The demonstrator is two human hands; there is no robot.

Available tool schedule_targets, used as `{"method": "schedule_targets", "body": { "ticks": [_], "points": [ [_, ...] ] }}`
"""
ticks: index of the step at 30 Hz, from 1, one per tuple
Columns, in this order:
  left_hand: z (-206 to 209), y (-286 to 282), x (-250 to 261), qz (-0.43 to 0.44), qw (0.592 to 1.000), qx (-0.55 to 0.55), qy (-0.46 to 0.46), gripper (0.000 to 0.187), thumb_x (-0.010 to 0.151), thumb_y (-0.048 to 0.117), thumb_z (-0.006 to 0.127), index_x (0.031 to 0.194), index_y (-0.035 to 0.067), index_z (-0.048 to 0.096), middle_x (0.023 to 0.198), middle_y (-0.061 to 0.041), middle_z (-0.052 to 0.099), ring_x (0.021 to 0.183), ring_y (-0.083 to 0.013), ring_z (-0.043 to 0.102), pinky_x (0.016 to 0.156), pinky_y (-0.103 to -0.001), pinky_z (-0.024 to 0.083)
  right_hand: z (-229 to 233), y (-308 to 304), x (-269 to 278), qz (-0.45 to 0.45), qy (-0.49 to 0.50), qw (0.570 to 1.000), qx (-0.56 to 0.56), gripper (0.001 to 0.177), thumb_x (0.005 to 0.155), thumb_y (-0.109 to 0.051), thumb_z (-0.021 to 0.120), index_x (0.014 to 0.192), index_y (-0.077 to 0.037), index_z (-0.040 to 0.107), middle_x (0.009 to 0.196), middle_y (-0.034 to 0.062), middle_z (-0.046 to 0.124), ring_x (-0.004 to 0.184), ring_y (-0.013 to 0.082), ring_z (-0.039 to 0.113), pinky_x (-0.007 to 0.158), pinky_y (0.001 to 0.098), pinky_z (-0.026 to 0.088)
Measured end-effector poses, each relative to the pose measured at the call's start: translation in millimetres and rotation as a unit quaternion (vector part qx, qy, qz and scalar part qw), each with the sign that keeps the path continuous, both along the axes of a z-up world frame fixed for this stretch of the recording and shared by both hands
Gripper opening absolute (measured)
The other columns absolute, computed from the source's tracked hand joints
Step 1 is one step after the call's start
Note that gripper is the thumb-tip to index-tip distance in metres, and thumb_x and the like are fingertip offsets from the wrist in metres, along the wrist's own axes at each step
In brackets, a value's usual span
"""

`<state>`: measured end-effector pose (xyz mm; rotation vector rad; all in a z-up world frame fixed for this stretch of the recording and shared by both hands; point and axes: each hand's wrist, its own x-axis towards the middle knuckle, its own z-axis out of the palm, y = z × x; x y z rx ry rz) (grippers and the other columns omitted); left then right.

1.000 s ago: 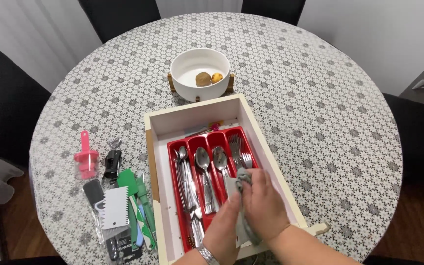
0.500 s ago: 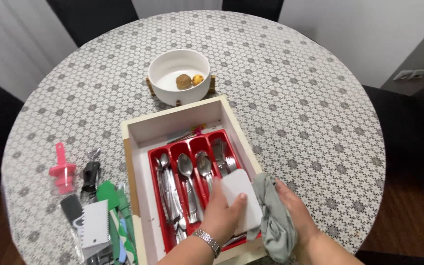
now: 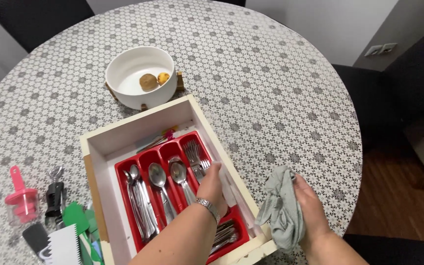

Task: The person wipes the inside of a wooden tray with a cloth, then places a red cutlery organizer containing forks, spoons, and knives into the tray. They proceed to wipe the cutlery and the organizer with the cloth.

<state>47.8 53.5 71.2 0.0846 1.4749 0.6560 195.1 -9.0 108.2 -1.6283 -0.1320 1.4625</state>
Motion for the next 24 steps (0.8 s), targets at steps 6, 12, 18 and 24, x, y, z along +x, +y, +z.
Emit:
{"method": "schedule_targets", "body": {
  "ticks": [6, 12, 18, 24],
  "points": [
    [-4, 4, 8, -0.019, 0.999, -0.001, 0.026, 0.062, 0.1, 0.046, 0.05, 0.15, 0.01, 0.048, 0.159, -0.009, 0.046, 0.146, -0.024, 0.044, 0.12, -0.039, 0.038, -18, 1, 4, 0.003, 0.009, 1.0, 0.006, 0.05, 0.103, -0.029, 0.04, 0.15, -0.018, 0.051, 0.127, 0.0281, 0.066, 0.103, 0.0493, 0.06, 0.097, 0.0658, 0.047],
    [2, 5, -3, -0.025, 1.0, 0.009, 0.005, 0.063, 0.101, 0.044, 0.049, 0.158, 0.022, 0.038, 0.168, 0.001, 0.03, 0.154, -0.0216, 0.032, 0.124, -0.041, 0.036, -33, 3, 6, -0.001, 0.011, 1.0, 0.01, 0.053, 0.102, -0.031, 0.041, 0.153, -0.017, 0.049, 0.129, 0.0253, 0.063, 0.115, 0.0479, 0.058, 0.103, 0.0649, 0.045],
    [24, -13, -39, 0.008, 0.998, 0.054, 0.008, 0.052, 0.1, 0.04, 0.053, 0.144, 0.012, 0.055, 0.145, -0.007, 0.056, 0.142, -0.0221, 0.05, 0.119, -0.044, 0.043, -37, 5, 3, 0.025, -0.031, 0.999, 0.032, 0.043, 0.105, -0.025, 0.043, 0.145, -0.012, 0.055, 0.127, 0.0279, 0.068, 0.109, 0.0464, 0.063, 0.091, 0.0586, 0.048],
    [13, -41, -129, -0.075, 0.973, 0.085, 0.2, 0.052, 0.098, 0.043, 0.052, 0.146, 0.023, 0.054, 0.14, 0.0, 0.062, 0.112, -0.0205, 0.062, 0.088, -0.034, 0.053, -60, 2, -22, 0.032, -0.065, 0.997, 0.02, 0.069, 0.097, -0.029, 0.05, 0.162, -0.021, 0.031, 0.156, 0.0114, 0.053, 0.13, 0.0326, 0.058, 0.102, 0.0479, 0.047]
  ]
}}
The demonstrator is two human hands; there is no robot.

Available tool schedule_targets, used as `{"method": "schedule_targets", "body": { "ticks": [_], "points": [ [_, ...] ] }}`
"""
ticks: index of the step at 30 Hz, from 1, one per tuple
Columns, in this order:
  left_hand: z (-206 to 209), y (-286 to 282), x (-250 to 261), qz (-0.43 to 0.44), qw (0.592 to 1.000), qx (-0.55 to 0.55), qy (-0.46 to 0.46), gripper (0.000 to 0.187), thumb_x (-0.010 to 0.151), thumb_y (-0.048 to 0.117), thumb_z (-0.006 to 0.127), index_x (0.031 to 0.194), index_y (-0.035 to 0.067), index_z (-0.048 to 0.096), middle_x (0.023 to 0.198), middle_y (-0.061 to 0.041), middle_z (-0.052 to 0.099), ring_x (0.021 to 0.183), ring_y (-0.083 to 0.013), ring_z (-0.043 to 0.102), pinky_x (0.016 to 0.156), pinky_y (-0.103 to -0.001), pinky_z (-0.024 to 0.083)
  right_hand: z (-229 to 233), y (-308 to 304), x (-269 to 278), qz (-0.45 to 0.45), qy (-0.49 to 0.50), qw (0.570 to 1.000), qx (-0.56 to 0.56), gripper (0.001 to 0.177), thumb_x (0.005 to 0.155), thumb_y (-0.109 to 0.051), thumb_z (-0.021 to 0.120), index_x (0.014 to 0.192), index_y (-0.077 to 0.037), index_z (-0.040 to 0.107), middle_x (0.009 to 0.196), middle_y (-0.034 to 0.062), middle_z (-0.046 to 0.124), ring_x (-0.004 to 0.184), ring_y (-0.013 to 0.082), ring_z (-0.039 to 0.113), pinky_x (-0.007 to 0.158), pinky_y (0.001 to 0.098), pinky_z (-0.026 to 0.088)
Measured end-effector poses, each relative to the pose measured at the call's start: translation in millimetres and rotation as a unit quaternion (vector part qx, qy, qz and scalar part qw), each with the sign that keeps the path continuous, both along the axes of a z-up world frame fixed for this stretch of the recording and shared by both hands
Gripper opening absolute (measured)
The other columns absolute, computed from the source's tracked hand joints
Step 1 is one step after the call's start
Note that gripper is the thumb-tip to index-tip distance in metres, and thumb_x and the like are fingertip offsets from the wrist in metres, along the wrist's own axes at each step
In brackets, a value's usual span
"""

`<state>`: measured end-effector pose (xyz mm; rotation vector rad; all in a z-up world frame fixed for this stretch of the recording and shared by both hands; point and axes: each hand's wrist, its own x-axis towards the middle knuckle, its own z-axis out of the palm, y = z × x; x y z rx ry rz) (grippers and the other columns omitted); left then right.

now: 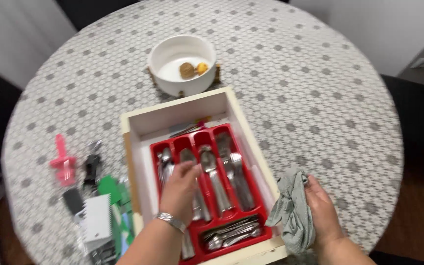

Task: The person wipes the inside of a wooden tray with a cloth, then places a red cutlery organizer containing forks, spoons, and knives into the tray. They proceed to wipe the cutlery and the organizer with the cloth.

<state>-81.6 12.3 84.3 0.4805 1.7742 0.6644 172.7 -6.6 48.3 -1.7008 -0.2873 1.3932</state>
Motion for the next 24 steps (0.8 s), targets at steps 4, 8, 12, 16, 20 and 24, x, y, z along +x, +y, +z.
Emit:
{"method": "schedule_targets", "body": {
  "ticks": [4, 8, 12, 16, 20, 24],
  "points": [
    [-104, -17, -134, 0.153, 0.937, 0.218, 0.225, 0.044, 0.089, 0.026, 0.063, 0.13, 0.011, 0.062, 0.127, -0.008, 0.066, 0.115, -0.0236, 0.063, 0.103, -0.038, 0.046, -38, -2, -21, 0.085, 0.054, 0.983, 0.155, 0.036, 0.101, -0.024, 0.054, 0.134, -0.011, 0.058, 0.1, 0.0177, 0.07, 0.072, 0.0267, 0.06, 0.06, 0.0404, 0.047],
    [-179, -52, -249, 0.126, 0.879, 0.039, 0.459, 0.057, 0.077, 0.035, 0.069, 0.127, 0.007, 0.064, 0.124, -0.029, 0.062, 0.117, -0.0497, 0.059, 0.105, -0.053, 0.043, -4, -12, -65, 0.125, 0.048, 0.984, 0.121, 0.042, 0.1, -0.008, 0.048, 0.139, -0.01, 0.062, 0.106, 0.0196, 0.071, 0.084, 0.0303, 0.063, 0.071, 0.0417, 0.048],
    [-193, -67, -247, 0.005, 0.883, -0.166, 0.44, 0.11, 0.067, 0.065, 0.086, 0.146, 0.005, 0.038, 0.152, -0.018, 0.04, 0.138, -0.0404, 0.043, 0.109, -0.057, 0.041, 24, -21, -91, 0.166, 0.006, 0.983, 0.077, 0.057, 0.097, -0.029, 0.055, 0.154, -0.026, 0.058, 0.101, 0.0185, 0.071, 0.074, 0.0287, 0.057, 0.061, 0.0429, 0.044],
    [-174, -75, -240, -0.04, 0.893, -0.135, 0.428, 0.081, 0.075, 0.047, 0.081, 0.137, 0.013, 0.042, 0.143, -0.017, 0.041, 0.133, -0.0423, 0.042, 0.107, -0.057, 0.041, 24, -27, -98, 0.183, -0.021, 0.981, 0.066, 0.047, 0.101, -0.03, 0.051, 0.144, -0.014, 0.062, 0.109, 0.0235, 0.073, 0.091, 0.0363, 0.065, 0.076, 0.047, 0.049],
    [-204, -75, -283, 0.013, 0.922, 0.012, 0.387, 0.069, 0.088, 0.021, 0.041, 0.157, 0.022, 0.039, 0.116, -0.031, 0.054, 0.09, -0.0517, 0.062, 0.087, -0.057, 0.053, 9, -28, -96, 0.182, 0.003, 0.98, 0.085, 0.041, 0.102, -0.029, 0.053, 0.136, -0.009, 0.062, 0.101, 0.0248, 0.071, 0.082, 0.0376, 0.063, 0.07, 0.0493, 0.05],
    [-14, -95, -182, 0.157, 0.982, 0.068, 0.077, 0.026, 0.105, 0.009, 0.043, 0.128, 0.009, 0.054, 0.104, -0.013, 0.065, 0.077, -0.0225, 0.06, 0.06, -0.032, 0.052, 3, -32, -112, 0.223, -0.016, 0.966, 0.13, 0.032, 0.105, -0.023, 0.048, 0.127, -0.003, 0.061, 0.096, 0.0254, 0.069, 0.079, 0.04, 0.065, 0.075, 0.0537, 0.057]
  ]
}}
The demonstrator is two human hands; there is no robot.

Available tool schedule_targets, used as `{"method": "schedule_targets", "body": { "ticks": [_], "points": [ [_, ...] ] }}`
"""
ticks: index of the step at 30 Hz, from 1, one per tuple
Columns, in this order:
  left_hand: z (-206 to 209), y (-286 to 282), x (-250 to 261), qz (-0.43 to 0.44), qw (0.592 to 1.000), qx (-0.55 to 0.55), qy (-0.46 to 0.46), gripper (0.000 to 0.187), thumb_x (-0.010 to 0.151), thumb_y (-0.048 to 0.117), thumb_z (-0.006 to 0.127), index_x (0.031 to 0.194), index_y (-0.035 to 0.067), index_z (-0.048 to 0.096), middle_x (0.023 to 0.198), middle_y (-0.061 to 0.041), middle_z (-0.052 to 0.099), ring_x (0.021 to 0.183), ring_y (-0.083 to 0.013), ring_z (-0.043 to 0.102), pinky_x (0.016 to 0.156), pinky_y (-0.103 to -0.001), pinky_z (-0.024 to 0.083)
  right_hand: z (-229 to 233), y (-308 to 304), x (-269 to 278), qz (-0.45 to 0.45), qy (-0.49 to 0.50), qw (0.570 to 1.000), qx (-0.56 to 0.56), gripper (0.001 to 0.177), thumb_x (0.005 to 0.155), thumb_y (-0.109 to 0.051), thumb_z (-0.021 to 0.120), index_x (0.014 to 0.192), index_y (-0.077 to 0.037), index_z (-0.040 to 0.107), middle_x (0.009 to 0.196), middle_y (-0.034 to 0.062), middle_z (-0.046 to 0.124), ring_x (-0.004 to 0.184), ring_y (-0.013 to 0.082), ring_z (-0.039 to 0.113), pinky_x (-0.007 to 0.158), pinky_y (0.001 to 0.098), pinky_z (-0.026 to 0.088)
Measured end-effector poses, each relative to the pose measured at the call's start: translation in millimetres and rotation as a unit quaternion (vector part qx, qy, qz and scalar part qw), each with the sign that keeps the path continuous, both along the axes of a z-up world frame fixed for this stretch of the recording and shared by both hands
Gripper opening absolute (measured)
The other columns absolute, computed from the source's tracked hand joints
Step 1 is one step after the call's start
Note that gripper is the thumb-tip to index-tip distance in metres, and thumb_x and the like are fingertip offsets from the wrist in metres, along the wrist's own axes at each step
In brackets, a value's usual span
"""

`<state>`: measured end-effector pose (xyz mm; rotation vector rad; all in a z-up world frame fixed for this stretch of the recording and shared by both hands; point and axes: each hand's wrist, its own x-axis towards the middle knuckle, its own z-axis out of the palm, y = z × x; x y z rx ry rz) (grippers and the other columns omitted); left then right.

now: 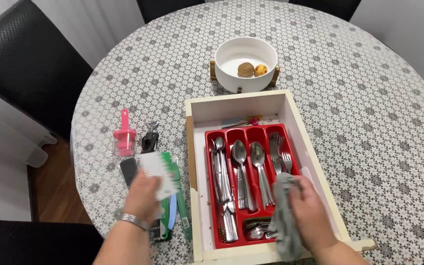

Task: The person wipes the inside of a wooden tray with a cloth, then places a red cutlery organizer containing forks, spoons, and knives into the tray. They proceed to wipe the cutlery and the organizer with the cloth.

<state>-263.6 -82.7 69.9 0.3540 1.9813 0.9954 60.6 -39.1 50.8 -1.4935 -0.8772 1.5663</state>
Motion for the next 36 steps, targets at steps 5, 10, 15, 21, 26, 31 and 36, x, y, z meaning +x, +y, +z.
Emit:
{"method": "schedule_targets", "body": {
  "ticks": [5, 10, 15, 21, 26, 31, 36],
  "points": [
    [-3, 0, 97, -0.568, 0.78, 0.014, 0.262, 0.025, 0.103, 0.032, 0.057, 0.093, 0.012, 0.066, 0.135, -0.01, 0.047, 0.092, -0.0182, 0.062, 0.08, -0.03, 0.066, 3, -9, -47, 0.298, -0.361, 0.798, 0.378, 0.022, 0.1, -0.032, 0.047, 0.112, -0.017, 0.057, 0.107, 0.009, 0.063, 0.076, 0.0322, 0.071, 0.057, 0.0502, 0.061],
    [-19, 2, 140, -0.189, 0.906, 0.184, -0.332, 0.031, 0.083, -0.007, 0.047, 0.109, 0.002, 0.061, 0.084, -0.015, 0.06, 0.064, -0.0245, 0.051, 0.059, -0.034, 0.045, 3, 6, -41, 0.325, -0.49, 0.728, 0.353, 0.019, 0.102, -0.03, 0.042, 0.114, -0.015, 0.047, 0.101, 0.013, 0.058, 0.064, 0.0336, 0.066, 0.046, 0.0524, 0.055],
    [-22, 1, 144, -0.241, 0.919, 0.147, -0.274, 0.036, 0.079, -0.003, 0.047, 0.111, 0.007, 0.061, 0.075, -0.008, 0.049, 0.056, -0.0178, 0.041, 0.047, -0.029, 0.034, -1, 7, -25, 0.298, -0.519, 0.637, 0.486, 0.023, 0.092, -0.024, 0.056, 0.111, -0.013, 0.05, 0.105, 0.0123, 0.06, 0.073, 0.0356, 0.067, 0.041, 0.054, 0.052],
    [4, 9, 145, -0.218, 0.898, 0.083, -0.374, 0.042, 0.093, 0.007, 0.066, 0.135, 0.009, 0.063, 0.11, -0.014, 0.072, 0.081, -0.0267, 0.066, 0.062, -0.037, 0.058, 69, 41, 1, 0.192, -0.347, 0.918, 0.017, 0.029, 0.11, -0.031, 0.039, 0.119, -0.012, 0.059, 0.093, 0.0096, 0.068, 0.078, 0.0221, 0.067, 0.07, 0.0352, 0.059],
    [33, 21, 166, -0.169, 0.961, 0.048, -0.213, 0.07, 0.093, 0.022, 0.061, 0.157, 0.018, 0.032, 0.148, -0.016, 0.058, 0.101, -0.0294, 0.071, 0.08, -0.039, 0.065, 22, 14, 3, 0.181, 0.038, 0.982, -0.038, 0.028, 0.099, -0.024, 0.058, 0.112, -0.001, 0.066, 0.091, 0.0261, 0.074, 0.072, 0.0384, 0.071, 0.062, 0.046, 0.06],
    [7, 17, 189, -0.204, 0.945, 0.083, -0.242, 0.057, 0.084, 0.068, 0.032, 0.121, 0.029, 0.05, 0.107, -0.008, 0.069, 0.102, -0.0278, 0.068, 0.1, -0.049, 0.056, -8, 11, -3, 0.283, -0.254, 0.898, 0.221, 0.019, 0.104, -0.031, 0.043, 0.106, -0.016, 0.056, 0.089, 0.0032, 0.068, 0.063, 0.0157, 0.067, 0.054, 0.0292, 0.061],
    [42, 26, 202, -0.022, 0.947, -0.028, -0.32, 0.078, 0.092, 0.07, 0.036, 0.112, 0.002, 0.069, 0.118, -0.017, 0.069, 0.121, -0.0352, 0.065, 0.102, -0.062, 0.055, 5, 7, -2, 0.319, -0.432, 0.814, 0.222, 0.046, 0.105, -0.041, 0.021, 0.086, -0.02, 0.057, 0.082, 0.0077, 0.059, 0.064, 0.0278, 0.065, 0.053, 0.0458, 0.053]
  ]
}}
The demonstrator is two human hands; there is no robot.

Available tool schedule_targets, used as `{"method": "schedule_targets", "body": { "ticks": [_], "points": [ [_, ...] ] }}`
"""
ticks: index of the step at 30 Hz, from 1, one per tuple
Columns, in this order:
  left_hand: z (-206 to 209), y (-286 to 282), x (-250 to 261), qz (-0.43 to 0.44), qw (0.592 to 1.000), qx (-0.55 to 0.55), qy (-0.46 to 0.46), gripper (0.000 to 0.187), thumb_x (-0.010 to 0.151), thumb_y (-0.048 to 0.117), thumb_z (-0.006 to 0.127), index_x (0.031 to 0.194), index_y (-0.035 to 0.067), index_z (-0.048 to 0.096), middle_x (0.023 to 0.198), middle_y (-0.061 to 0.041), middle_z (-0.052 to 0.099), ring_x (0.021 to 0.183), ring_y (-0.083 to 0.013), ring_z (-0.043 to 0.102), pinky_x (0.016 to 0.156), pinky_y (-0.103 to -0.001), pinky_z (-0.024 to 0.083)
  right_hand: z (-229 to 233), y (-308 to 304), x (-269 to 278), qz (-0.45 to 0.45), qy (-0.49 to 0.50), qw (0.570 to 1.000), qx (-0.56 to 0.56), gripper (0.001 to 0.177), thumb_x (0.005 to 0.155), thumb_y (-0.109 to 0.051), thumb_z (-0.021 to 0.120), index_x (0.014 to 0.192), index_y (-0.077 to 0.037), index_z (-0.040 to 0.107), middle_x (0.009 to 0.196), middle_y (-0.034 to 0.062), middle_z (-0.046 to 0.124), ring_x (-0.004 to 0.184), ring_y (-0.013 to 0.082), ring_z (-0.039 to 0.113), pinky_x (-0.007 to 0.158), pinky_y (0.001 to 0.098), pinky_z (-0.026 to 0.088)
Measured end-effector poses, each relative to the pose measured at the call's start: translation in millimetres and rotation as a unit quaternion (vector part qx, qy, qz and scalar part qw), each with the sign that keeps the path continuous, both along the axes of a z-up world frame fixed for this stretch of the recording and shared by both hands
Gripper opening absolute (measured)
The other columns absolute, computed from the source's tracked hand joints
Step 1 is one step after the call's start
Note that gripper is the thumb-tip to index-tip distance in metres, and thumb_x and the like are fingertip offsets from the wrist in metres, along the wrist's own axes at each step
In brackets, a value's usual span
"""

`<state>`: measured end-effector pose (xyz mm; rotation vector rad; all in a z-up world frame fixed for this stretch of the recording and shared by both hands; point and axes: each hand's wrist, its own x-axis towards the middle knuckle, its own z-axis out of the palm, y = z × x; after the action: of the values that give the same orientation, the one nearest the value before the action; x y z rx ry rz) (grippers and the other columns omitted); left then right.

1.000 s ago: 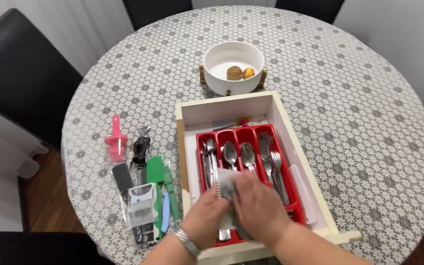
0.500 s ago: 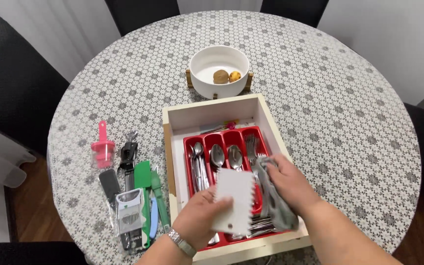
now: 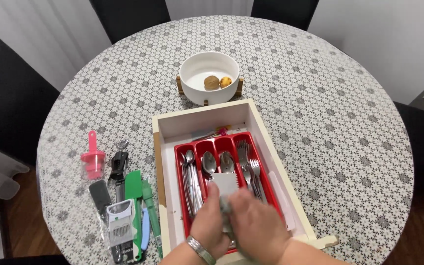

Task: The person wipes the inside of a wooden tray with a cloth, then places a red cutlery organizer containing forks, spoons, and knives into the tray. They proceed to wipe the cutlery and the organizer with the cloth.

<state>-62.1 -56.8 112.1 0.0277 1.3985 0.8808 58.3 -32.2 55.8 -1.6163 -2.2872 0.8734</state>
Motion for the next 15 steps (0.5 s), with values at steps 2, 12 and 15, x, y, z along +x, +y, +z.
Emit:
{"method": "schedule_targets", "body": {
  "ticks": [2, 12, 15],
  "points": [
    [-15, 1, -3, 0.069, 0.988, 0.04, -0.132, 0.086, 0.097, 0.068, 0.042, 0.1, -0.008, 0.082, 0.075, -0.021, 0.072, 0.081, -0.035, 0.072, 0.075, -0.044, 0.058, -35, -10, 10, 0.176, 0.01, 0.958, 0.227, 0.021, 0.093, -0.018, 0.053, 0.111, -0.01, 0.046, 0.102, 0.0174, 0.06, 0.077, 0.039, 0.065, 0.042, 0.0565, 0.052],
    [-18, 9, 7, -0.06, 0.998, -0.013, -0.002, 0.083, 0.085, 0.077, 0.034, 0.113, 0.011, 0.075, 0.093, -0.014, 0.074, 0.093, -0.0308, 0.068, 0.079, -0.045, 0.057, -32, 7, 11, 0.088, -0.073, 0.984, 0.14, 0.021, 0.107, -0.032, 0.036, 0.103, -0.013, 0.045, 0.094, 0.0118, 0.054, 0.06, 0.0339, 0.061, 0.043, 0.0537, 0.05],
    [-31, 7, 14, -0.274, 0.938, 0.077, 0.2, 0.083, 0.09, 0.071, 0.02, 0.153, 0.025, 0.048, 0.161, -0.002, 0.046, 0.151, -0.0202, 0.041, 0.125, -0.034, 0.034, -41, 34, 34, 0.037, -0.097, 0.989, 0.107, 0.03, 0.106, -0.044, 0.035, 0.108, -0.016, 0.047, 0.099, 0.0121, 0.056, 0.073, 0.0363, 0.064, 0.053, 0.0592, 0.053]
  ]
}}
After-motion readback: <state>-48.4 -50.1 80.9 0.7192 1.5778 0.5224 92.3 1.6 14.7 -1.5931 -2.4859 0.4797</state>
